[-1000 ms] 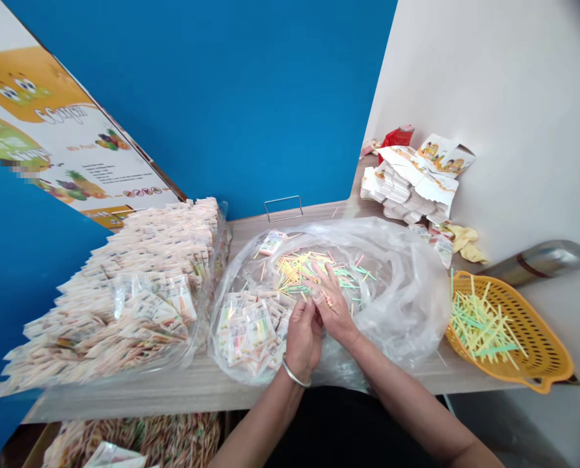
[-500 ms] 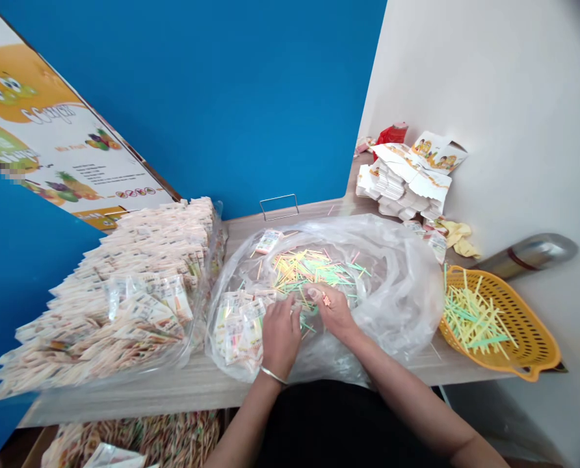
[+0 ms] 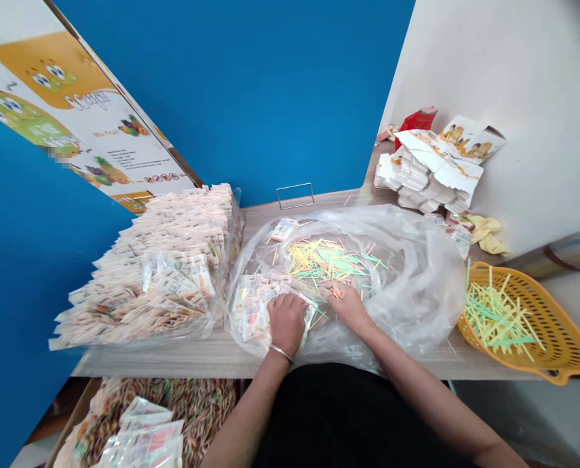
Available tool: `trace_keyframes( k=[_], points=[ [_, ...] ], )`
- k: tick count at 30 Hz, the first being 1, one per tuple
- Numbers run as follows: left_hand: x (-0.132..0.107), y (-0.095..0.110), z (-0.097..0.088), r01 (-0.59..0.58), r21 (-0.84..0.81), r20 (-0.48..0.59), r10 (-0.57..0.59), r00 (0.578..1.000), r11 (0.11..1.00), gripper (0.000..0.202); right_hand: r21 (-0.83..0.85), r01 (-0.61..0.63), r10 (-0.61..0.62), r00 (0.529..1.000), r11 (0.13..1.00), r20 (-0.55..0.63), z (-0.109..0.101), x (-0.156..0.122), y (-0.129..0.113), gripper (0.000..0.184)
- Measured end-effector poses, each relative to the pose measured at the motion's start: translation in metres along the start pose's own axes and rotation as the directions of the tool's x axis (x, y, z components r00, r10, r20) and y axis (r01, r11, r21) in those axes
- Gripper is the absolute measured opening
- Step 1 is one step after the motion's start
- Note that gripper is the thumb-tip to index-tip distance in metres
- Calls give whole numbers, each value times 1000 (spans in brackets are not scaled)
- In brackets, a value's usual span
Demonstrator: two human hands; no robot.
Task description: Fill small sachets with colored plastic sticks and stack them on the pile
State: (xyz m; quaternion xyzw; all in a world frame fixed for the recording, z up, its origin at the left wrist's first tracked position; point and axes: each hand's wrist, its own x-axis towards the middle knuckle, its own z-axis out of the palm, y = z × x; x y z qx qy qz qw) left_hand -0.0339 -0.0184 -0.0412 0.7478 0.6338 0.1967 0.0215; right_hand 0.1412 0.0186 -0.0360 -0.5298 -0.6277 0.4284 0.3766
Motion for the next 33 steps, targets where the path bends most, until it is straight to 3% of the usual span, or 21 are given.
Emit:
trace_keyframes(
  k=[4, 8, 12, 15, 18, 22, 25, 27, 30, 33],
  points=[
    [1, 5, 1, 10, -110, -81, -19, 997, 994, 20, -143, -14, 35, 989, 990, 142, 6, -6, 0, 25],
    [5, 7, 2, -20, -302, -111, -15, 994, 953, 21, -258, -2, 47, 985, 966, 169, 15, -7, 1, 17],
    [8, 2, -5, 24, -522, -179, -136, 974, 853, 20, -266, 68, -6, 974, 962, 226, 9, -5, 4, 16],
    [8, -2, -15, 143, -610, -73, -236, 969, 779, 23, -197, 95, -44, 967, 976, 251, -3, -4, 7, 17],
    [7, 0, -25, 250, -651, 115, -233, 966, 717, 25, -167, 117, -74, 967, 979, 242, -11, -6, 7, 19],
    [8, 7, -30, 251, -514, 273, -121, 955, 820, 21, -294, 139, -61, 964, 946, 260, -15, -12, -5, 19],
    [10, 11, -27, 247, -451, 276, -129, 952, 858, 29, -390, 147, -38, 961, 909, 275, -17, -16, -16, 19],
    [10, 12, -23, 317, -534, 263, -202, 943, 784, 28, -326, 121, -43, 971, 938, 235, -20, -14, -22, 25],
    [9, 15, -19, 407, -676, 279, -298, 913, 614, 27, -24, 18, -16, 996, 1000, 85, -22, -5, -32, 40],
    [8, 18, -17, 423, -742, 310, -294, 904, 520, 27, 384, -112, 123, 992, 917, -4, -17, 6, -45, 48]
  ],
)
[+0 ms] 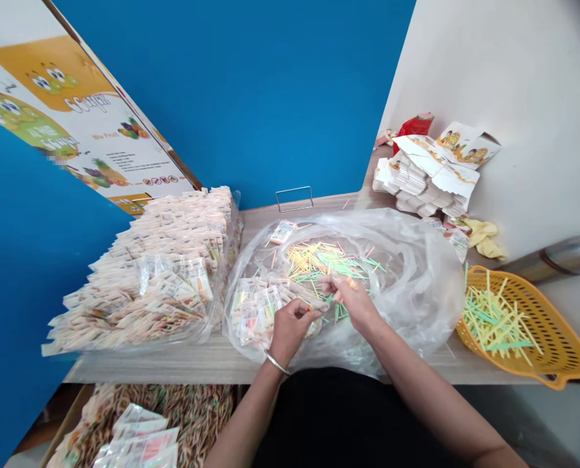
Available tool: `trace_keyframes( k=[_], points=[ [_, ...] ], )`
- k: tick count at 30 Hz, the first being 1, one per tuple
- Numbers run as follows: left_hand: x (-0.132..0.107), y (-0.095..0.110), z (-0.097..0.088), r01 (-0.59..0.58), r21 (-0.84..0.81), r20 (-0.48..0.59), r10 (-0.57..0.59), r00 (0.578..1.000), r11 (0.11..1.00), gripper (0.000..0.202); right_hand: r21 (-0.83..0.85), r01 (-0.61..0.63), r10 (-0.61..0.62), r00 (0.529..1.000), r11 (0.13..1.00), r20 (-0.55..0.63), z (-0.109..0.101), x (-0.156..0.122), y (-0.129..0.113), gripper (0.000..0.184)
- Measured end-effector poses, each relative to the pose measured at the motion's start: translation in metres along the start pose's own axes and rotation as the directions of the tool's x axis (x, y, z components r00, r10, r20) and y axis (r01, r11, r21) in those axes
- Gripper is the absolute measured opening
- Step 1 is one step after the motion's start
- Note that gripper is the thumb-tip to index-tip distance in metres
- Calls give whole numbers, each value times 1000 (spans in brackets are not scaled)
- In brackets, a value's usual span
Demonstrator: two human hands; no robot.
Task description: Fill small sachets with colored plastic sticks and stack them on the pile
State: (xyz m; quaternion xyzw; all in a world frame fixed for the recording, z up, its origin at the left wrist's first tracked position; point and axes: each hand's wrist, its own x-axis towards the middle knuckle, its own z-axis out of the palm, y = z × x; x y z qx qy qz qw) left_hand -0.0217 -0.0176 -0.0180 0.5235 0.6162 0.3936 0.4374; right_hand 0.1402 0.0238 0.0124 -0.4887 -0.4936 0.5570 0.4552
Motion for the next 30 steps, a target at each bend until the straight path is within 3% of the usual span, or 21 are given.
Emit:
trace_keyframes(
  k=[2, 4, 11, 13, 16, 20, 22, 25, 28, 30],
  points=[
    [-1, 1, 1, 1, -38, 26, 0, 1000, 999, 26, 219, -72, 75, 997, 973, -6, 10, 3, -5, 50],
    [-1, 4, 1, -3, -58, 46, 5, 999, 998, 26, 305, -114, 116, 993, 945, 10, 21, 2, -5, 51],
    [-4, 8, -2, -60, -96, 100, 69, 993, 994, 22, 179, -193, 180, 980, 965, 88, 29, -2, 9, 53],
    [-4, 9, -2, -102, -62, 140, 110, 984, 993, 27, 98, -156, 141, 979, 983, 147, 25, -2, 10, 53],
    [-4, 12, -1, -147, -48, 181, 153, 971, 988, 33, -27, -8, 14, 973, 1000, 230, 18, -2, 5, 52],
    [-8, 16, 2, -149, -111, 192, 169, 967, 982, 35, -52, 78, -62, 964, 996, 259, 11, -3, -2, 53],
    [-11, 13, -1, -149, -88, 135, 160, 978, 985, 37, -66, 91, -75, 972, 994, 223, 8, 0, -3, 55],
    [-15, 0, -15, -130, 62, -110, 136, 985, 990, 36, -302, 160, -114, 980, 940, 166, 5, 14, -1, 46],
    [-10, -23, -36, -129, 270, -372, 227, 900, 954, 30, -685, 228, -168, 974, 692, 154, 9, 38, 3, 33],
    [-4, -40, -47, -156, 404, -430, 338, 837, 902, 27, -841, 233, -171, 971, 488, 170, 20, 57, 5, 33]
  ],
)
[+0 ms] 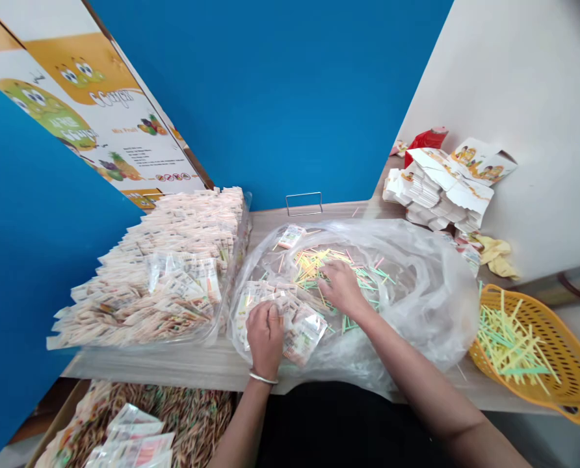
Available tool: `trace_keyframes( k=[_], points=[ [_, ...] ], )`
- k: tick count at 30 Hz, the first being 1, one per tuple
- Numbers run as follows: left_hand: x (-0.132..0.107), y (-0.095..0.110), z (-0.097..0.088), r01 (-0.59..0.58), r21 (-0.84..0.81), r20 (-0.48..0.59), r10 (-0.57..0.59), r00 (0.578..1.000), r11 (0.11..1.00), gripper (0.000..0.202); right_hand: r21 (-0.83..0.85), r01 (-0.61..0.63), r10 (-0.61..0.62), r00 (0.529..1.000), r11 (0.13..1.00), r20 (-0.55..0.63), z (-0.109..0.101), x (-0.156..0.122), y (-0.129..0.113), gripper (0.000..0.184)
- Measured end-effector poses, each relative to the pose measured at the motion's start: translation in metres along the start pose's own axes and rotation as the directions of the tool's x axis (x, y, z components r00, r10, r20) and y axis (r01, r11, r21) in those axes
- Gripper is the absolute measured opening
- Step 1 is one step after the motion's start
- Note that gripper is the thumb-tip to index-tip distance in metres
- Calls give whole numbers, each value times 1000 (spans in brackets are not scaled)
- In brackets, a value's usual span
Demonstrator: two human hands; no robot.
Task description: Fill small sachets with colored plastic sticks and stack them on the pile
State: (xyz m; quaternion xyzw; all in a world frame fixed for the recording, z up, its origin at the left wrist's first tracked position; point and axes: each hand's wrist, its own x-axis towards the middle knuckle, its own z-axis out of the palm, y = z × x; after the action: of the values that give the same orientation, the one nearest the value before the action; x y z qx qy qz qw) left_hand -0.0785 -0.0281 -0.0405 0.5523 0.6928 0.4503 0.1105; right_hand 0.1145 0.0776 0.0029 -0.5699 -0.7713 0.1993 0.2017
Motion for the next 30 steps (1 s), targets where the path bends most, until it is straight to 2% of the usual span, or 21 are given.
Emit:
trace_keyframes(
  k=[3, 6, 10, 13, 17, 21, 24, 27, 29, 30],
  points=[
    [4, -22, 5, -113, 116, -22, 116, 993, 987, 25, -235, 14, 2, 998, 972, 65, 16, 30, -11, 38],
    [2, -30, 12, -139, 183, -16, 145, 989, 973, 25, -357, 25, 32, 988, 934, 154, 34, 53, -19, 45],
    [-1, -31, 15, -142, 188, -22, 149, 989, 972, 26, -432, -20, 100, 982, 901, 163, 55, 68, -20, 56],
    [-1, -31, 14, -124, 171, -32, 131, 991, 978, 26, -426, -85, 161, 977, 901, 143, 63, 70, -15, 54],
    [-1, -32, 15, -120, 152, -42, 128, 991, 981, 27, -343, -118, 183, 969, 932, 163, 60, 62, -5, 47],
    [0, -30, 10, -109, 168, -7, 112, 994, 980, 31, -305, -108, 111, 994, 946, -5, 36, 42, 6, 39],
    [2, -17, 1, -106, 188, -34, 114, 993, 976, 42, -153, -96, 92, 995, 984, -30, 14, 23, 13, 26],
    [6, 13, -3, -90, 44, -15, 90, 996, 995, 50, 216, -66, 54, 997, 974, 62, -2, 3, 14, 17],
    [8, 38, 4, 38, -203, 130, -11, 991, 978, 56, 434, -20, -35, 992, 901, 119, -7, -10, 11, 18],
    [9, 50, 10, 152, -341, 243, -69, 968, 928, 58, 508, 0, -86, 985, 862, 147, -8, -16, 8, 21]
  ],
)
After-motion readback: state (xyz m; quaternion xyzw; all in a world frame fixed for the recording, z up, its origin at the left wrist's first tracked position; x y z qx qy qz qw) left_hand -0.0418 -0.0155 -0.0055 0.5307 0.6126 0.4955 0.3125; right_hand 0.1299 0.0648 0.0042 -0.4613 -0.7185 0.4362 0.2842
